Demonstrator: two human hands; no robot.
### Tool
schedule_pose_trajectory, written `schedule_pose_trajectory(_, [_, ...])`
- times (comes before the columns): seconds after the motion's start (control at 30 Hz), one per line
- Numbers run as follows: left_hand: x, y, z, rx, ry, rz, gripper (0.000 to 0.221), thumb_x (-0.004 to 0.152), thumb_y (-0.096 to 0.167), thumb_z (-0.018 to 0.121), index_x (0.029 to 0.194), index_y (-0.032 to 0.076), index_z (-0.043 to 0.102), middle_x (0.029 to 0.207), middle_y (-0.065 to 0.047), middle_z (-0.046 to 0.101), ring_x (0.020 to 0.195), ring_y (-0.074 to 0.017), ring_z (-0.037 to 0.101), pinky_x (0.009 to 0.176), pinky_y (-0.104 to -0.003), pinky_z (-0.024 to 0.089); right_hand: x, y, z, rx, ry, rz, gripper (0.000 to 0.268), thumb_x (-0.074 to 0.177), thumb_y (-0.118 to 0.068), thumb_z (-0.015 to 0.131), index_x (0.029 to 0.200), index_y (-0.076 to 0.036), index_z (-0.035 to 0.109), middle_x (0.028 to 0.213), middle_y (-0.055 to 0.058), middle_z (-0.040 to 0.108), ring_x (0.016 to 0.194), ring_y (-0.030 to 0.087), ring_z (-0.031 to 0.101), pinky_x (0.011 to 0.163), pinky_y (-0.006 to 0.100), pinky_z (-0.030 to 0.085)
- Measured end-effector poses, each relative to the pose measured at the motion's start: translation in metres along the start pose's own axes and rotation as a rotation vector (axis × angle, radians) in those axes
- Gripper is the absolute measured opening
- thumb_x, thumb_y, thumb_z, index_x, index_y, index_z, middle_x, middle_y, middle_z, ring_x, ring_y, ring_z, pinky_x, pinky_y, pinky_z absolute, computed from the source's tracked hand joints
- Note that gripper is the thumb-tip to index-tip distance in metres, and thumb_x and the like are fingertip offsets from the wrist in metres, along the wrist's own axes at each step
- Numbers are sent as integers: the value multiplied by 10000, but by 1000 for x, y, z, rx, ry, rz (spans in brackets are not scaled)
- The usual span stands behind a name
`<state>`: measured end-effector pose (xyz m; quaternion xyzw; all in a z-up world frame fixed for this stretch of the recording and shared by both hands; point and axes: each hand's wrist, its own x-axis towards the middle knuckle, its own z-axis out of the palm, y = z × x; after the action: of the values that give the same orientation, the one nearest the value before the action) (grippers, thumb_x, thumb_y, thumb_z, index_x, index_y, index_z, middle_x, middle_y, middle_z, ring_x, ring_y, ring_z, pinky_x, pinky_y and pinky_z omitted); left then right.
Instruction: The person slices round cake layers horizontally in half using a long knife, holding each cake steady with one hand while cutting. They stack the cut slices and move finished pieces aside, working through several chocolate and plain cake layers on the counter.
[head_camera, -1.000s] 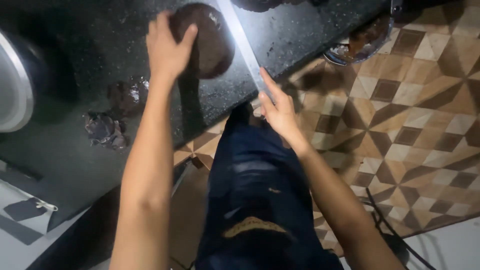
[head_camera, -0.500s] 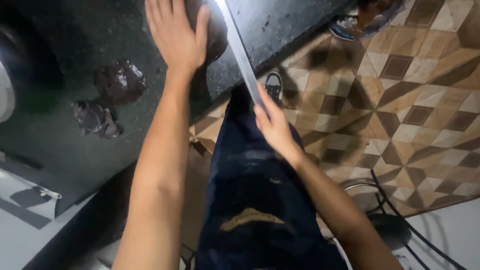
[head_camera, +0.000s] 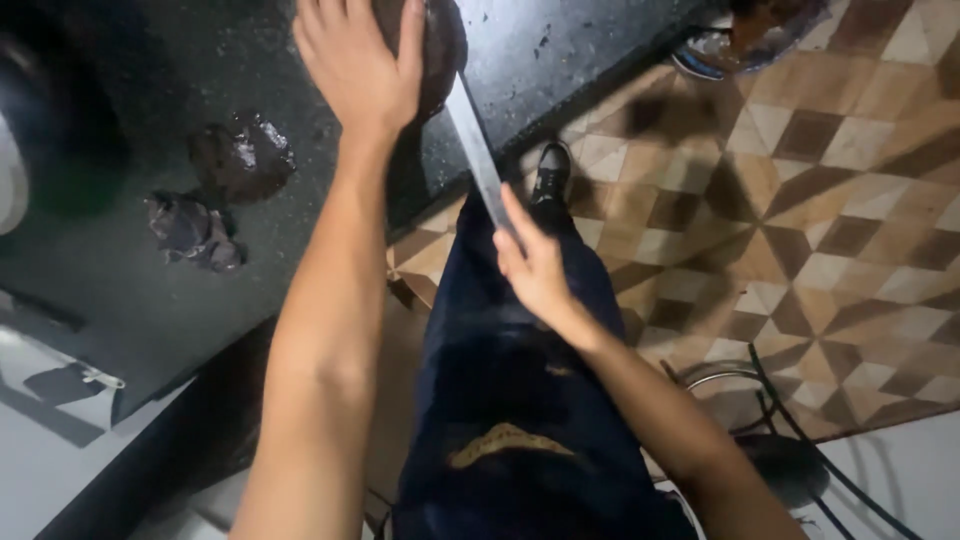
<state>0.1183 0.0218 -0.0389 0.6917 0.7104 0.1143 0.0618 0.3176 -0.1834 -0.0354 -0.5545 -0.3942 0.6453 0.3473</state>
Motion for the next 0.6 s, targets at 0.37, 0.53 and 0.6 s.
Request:
schedule_pose_trajectory(0.37, [3,-6,-14,173,53,219,602,1121,469,489,1443,-38,526,1474,-289,459,1370,-505,398,1155,-609,217,58,-52,-45,-200,-36,-89,575,1072,-76,606,1603,-231,450,991,-53,721,623,55,553,613,233,526])
schedule_pose_trajectory(0.53, [10,1,-17,80,-112,124,506,1150,462,494,1384,22,577,1437,-237,510,1378,-473,425,1212,-588,267,-52,20,-23,-93,3,95,586,1046,-107,598,1601,-191,432,684,-24,559,580,43,513,577,227,482])
schedule_pose_trajectory(0.6, [-3,2,-12,29,-77,84,542,1145,477,512,1415,8,542,1467,-247,487,1390,-468,417,1206,-573,293,-25,2,-25,-90,4,60,576,1057,-105,585,1602,-190,418,704,-27,565,583,41,517,572,227,487])
